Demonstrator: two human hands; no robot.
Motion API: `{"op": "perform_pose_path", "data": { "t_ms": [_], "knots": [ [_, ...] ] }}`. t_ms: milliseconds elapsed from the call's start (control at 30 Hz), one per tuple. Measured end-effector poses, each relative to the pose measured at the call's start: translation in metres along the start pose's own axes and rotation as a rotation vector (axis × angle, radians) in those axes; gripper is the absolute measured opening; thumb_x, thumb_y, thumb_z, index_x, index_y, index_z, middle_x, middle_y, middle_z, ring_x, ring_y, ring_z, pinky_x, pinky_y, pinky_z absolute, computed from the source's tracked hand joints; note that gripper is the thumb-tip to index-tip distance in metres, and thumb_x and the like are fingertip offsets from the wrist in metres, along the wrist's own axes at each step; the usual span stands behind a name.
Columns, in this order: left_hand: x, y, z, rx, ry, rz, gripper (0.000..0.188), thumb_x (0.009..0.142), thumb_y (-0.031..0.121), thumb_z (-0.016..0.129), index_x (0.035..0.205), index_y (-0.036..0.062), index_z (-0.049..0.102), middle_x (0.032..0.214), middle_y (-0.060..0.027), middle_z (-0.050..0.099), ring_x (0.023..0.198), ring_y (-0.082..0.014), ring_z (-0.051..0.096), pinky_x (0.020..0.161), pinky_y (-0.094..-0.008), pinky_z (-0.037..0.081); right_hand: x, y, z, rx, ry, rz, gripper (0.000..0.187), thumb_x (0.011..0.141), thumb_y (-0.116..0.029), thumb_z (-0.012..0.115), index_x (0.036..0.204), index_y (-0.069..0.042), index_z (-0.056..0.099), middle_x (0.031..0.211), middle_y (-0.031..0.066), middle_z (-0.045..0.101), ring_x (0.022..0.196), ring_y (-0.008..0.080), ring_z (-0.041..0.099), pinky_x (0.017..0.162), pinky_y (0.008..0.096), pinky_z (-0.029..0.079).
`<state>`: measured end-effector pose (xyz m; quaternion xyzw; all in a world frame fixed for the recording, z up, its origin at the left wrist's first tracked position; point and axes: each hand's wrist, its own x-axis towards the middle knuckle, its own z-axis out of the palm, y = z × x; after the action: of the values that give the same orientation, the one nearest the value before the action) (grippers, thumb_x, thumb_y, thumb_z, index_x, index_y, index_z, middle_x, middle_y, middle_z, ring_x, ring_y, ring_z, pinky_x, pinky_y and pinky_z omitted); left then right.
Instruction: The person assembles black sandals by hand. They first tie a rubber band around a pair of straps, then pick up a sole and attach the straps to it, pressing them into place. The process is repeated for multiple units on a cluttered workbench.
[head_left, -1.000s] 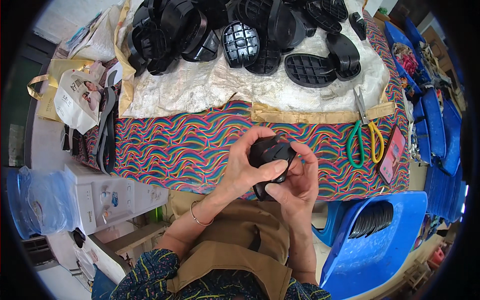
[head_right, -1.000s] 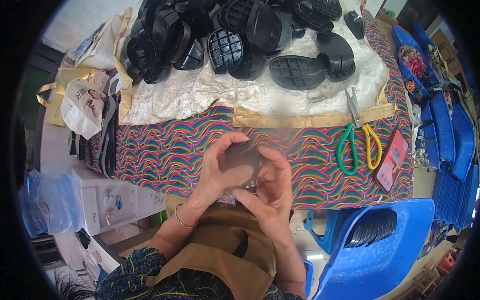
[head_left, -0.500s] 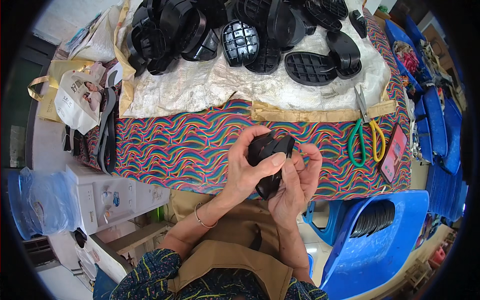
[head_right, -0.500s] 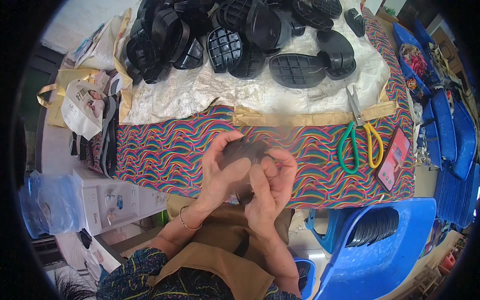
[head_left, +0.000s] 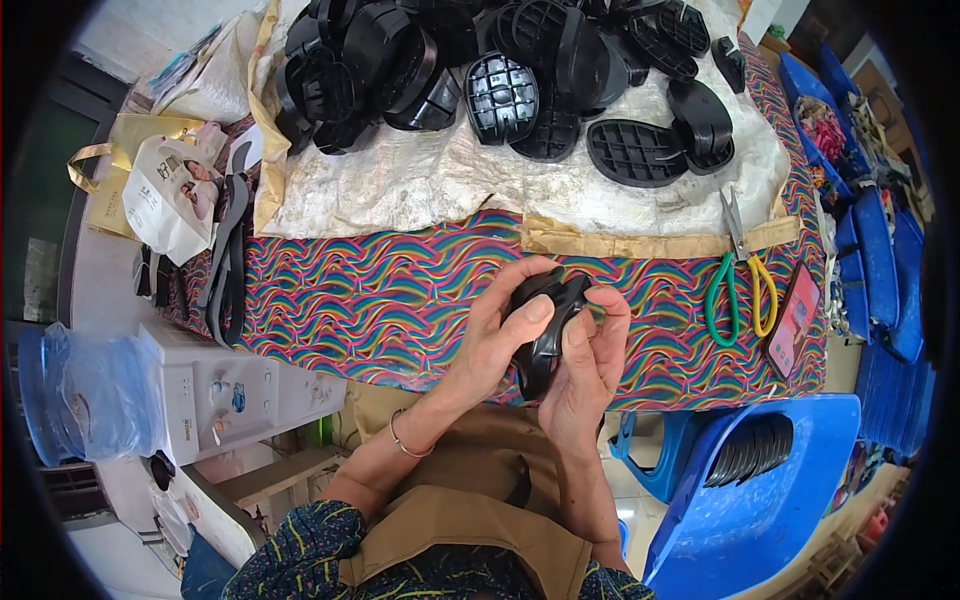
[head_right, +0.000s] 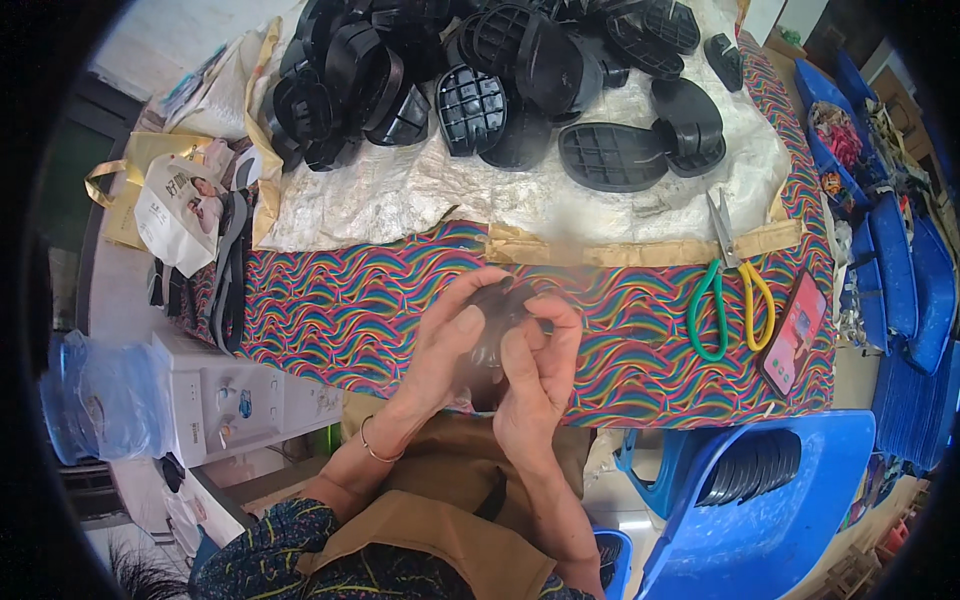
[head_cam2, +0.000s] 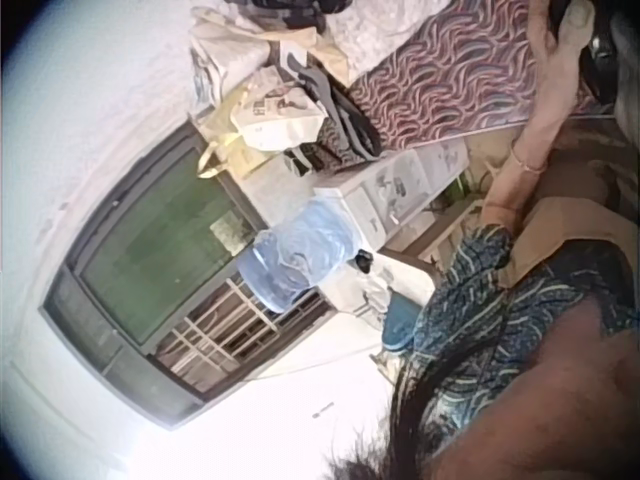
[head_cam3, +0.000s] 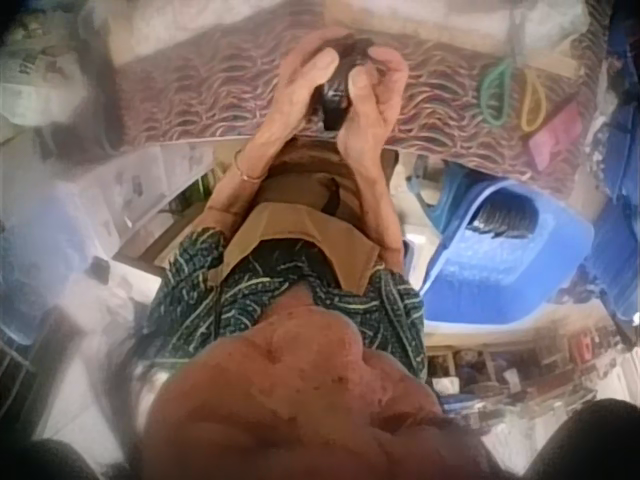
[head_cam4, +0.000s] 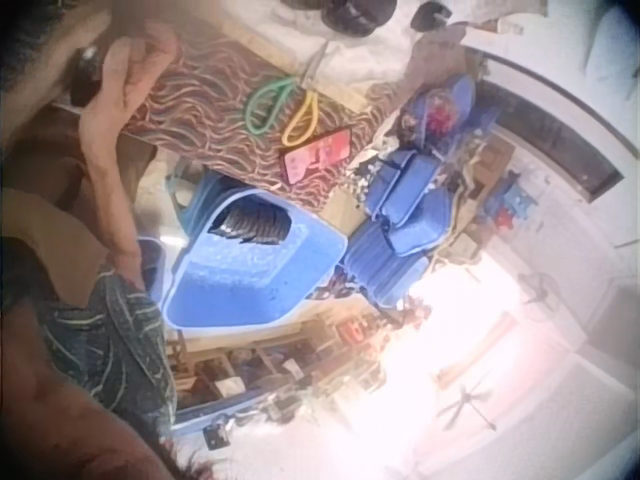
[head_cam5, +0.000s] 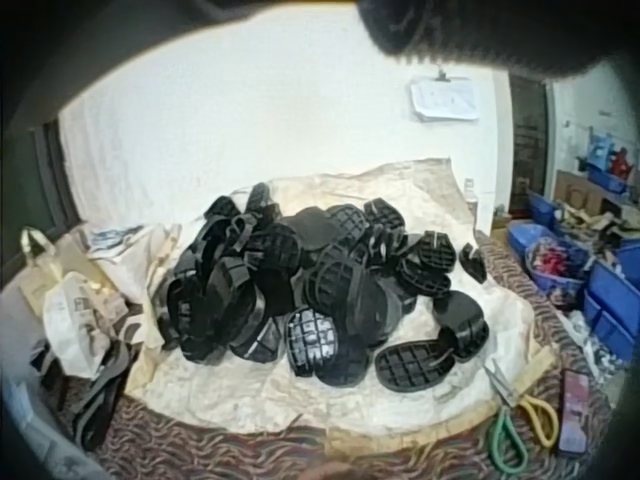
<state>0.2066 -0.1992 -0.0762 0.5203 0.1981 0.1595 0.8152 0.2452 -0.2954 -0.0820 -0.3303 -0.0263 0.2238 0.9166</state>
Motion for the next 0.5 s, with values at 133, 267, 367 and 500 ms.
{"op": "perform_pose_path", "data": {
  "t_ms": [133,267,367,500],
  "knots": [
    [0.0009,-0.0024,-0.0024,0.028,0.020,0.006,0.051,0.090,0.029,0.066,0.129,-0.0007,0.051,0.112,-0.0081,0.060,0.100,-0.0128,0.056,0.090,-0.0270,0.045,-0.0052,-0.0027,-0.0021,-0.182,-0.142,-0.103,0.046,0.088,0.002,0.066,0.126,-0.006,0.041,0.111,0.0062,0.060,0.097,0.0117,0.057,0.085,0.0251,0.043],
    [-0.0014,-0.0025,0.0022,0.042,0.054,0.002,0.051,0.089,0.027,0.067,0.129,-0.0013,0.051,0.112,-0.0086,0.060,0.100,-0.0127,0.056,0.090,-0.0272,0.045,-0.0099,-0.0009,-0.0055,-0.161,-0.110,-0.147,0.045,0.087,0.002,0.067,0.124,-0.004,0.041,0.108,0.0065,0.062,0.096,0.0123,0.058,0.086,0.0251,0.043],
    [-0.0005,-0.0029,0.0028,0.056,0.053,0.024,0.050,0.090,0.028,0.066,0.129,-0.0008,0.051,0.112,-0.0081,0.060,0.101,-0.0123,0.056,0.090,-0.0271,0.045,-0.0089,-0.0007,-0.0035,-0.100,-0.088,-0.101,0.041,0.089,-0.003,0.066,0.123,-0.003,0.042,0.102,0.0058,0.064,0.093,0.0102,0.059,0.086,0.0235,0.045],
    [0.0022,-0.0059,-0.0022,0.051,0.018,0.061,0.051,0.092,0.027,0.063,0.132,-0.0002,0.049,0.117,-0.0109,0.057,0.105,-0.0171,0.056,0.091,-0.0289,0.045,-0.0038,0.0025,-0.0046,-0.019,-0.084,-0.031,0.036,0.092,-0.004,0.063,0.121,-0.004,0.042,0.099,0.0051,0.064,0.092,0.0093,0.060,0.085,0.0228,0.047]
  ]
}}
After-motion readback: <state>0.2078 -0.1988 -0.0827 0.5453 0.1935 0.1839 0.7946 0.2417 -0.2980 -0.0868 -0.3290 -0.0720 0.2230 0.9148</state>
